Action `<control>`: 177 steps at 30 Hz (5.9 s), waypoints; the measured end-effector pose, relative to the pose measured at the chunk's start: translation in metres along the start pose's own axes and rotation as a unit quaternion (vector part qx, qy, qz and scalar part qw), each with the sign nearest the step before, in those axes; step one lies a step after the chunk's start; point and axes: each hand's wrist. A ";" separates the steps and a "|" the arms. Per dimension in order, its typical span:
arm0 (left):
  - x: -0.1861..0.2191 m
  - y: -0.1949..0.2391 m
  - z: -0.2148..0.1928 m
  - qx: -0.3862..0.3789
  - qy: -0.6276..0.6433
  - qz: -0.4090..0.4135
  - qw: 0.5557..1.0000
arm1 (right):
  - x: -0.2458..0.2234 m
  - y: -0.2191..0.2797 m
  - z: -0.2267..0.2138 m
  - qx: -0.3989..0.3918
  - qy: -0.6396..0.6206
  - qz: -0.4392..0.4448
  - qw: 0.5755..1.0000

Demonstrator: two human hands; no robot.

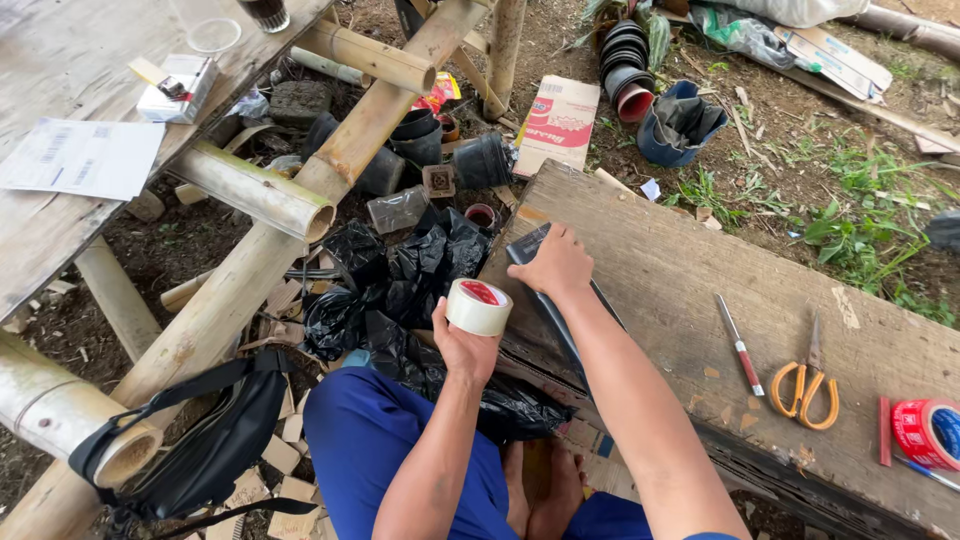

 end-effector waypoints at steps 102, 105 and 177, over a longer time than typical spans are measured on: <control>-0.046 0.033 0.315 -0.343 -0.906 0.151 0.198 | 0.267 0.238 0.051 0.309 -0.782 -0.258 0.475; -0.060 0.032 0.306 -0.315 -0.919 0.127 0.200 | 0.271 0.234 0.059 0.301 -0.786 -0.299 0.449; -0.092 0.081 0.281 -0.479 -0.578 0.172 0.638 | 0.165 0.264 -0.114 0.515 -0.101 -0.204 0.827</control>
Point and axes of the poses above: each hand's wrist, its own y-axis away from the middle knuckle, its own z-axis out of the palm, x = y × z, and after that the axes turned 7 degrees about -x, right-handed
